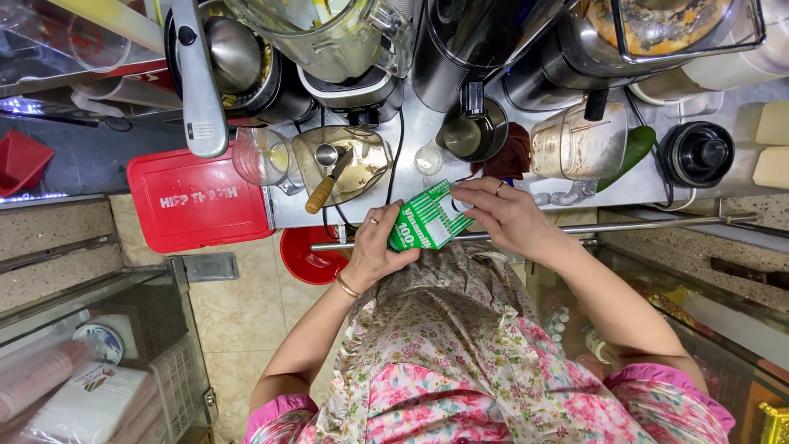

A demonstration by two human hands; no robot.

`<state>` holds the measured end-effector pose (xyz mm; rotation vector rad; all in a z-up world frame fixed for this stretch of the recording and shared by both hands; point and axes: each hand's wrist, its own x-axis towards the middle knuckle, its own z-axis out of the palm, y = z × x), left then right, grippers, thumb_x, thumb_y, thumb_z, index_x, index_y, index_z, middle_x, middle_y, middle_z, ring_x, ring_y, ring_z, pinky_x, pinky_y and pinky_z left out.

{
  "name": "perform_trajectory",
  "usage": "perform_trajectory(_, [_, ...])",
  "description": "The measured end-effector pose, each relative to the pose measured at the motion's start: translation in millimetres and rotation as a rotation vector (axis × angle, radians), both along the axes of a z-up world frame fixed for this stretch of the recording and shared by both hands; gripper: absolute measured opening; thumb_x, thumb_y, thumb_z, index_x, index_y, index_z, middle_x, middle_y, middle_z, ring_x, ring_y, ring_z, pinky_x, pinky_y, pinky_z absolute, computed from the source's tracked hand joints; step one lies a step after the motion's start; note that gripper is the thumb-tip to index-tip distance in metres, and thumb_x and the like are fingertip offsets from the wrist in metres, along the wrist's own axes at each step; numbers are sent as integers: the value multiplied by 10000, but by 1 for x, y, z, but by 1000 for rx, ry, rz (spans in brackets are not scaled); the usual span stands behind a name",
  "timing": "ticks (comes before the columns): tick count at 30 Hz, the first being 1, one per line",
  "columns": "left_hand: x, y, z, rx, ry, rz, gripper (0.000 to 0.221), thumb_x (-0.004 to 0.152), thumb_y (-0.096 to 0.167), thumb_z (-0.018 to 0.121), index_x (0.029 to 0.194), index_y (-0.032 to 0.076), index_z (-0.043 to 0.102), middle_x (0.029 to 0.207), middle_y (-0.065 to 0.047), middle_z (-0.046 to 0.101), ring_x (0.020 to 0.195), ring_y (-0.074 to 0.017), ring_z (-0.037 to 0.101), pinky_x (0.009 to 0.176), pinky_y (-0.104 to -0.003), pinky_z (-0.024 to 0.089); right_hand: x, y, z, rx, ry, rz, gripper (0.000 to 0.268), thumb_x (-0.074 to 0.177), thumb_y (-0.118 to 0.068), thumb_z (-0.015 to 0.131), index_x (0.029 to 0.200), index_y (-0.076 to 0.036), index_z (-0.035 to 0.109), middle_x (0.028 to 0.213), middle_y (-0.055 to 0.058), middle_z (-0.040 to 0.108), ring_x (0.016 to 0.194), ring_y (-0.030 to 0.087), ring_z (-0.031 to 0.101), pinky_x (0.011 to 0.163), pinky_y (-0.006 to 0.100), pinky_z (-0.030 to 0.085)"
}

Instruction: Adding milk, avocado, and syrup into a blender and preparing a drink.

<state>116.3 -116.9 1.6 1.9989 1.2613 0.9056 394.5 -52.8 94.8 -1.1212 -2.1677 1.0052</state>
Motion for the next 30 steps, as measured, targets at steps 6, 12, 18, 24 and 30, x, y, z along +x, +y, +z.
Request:
perform_trajectory(6, [-5,-1,-1,23,-26,-29,856,700,265,886,1395,-53,498,1258,-206,620,1084,-379,606,957,-448,525,-1,-11,17,-55,3,-98,386,897,-26,704,1282,-59,683,1261,138,688,1078,305,706,895,367,577])
perform_trajectory(12, [-6,-2,-4,49,-19,-70,862,689,281,892,1389,-49,510,1264,-194,629,1076,-366,611,959,-443,524,-8,-25,1,-1,-75,-37,365,886,-33,705,1250,-48,685,1198,158,674,985,327,703,819,382,580])
perform_trajectory(18, [-11,-4,-10,32,-18,-93,845,701,281,874,1392,-53,520,1259,-190,628,1085,-357,611,953,-434,527,-10,-31,0,-36,-182,-115,355,897,-129,768,1225,-21,684,1062,168,659,846,328,700,725,431,560])
perform_trajectory(24, [-9,-8,-17,52,-5,-108,851,728,336,876,1394,-50,515,1205,-181,619,1051,-340,607,934,-436,532,-11,-32,11,5,-96,-84,354,896,-114,737,1232,-24,674,1152,205,670,844,314,722,755,415,587])
perform_trajectory(30, [-7,-12,-23,36,22,-139,884,711,372,876,1409,-28,512,1213,-189,613,1070,-356,606,933,-442,525,-8,-41,-13,-93,-621,-151,375,955,-406,726,1029,-39,696,975,169,720,845,375,716,752,468,579])
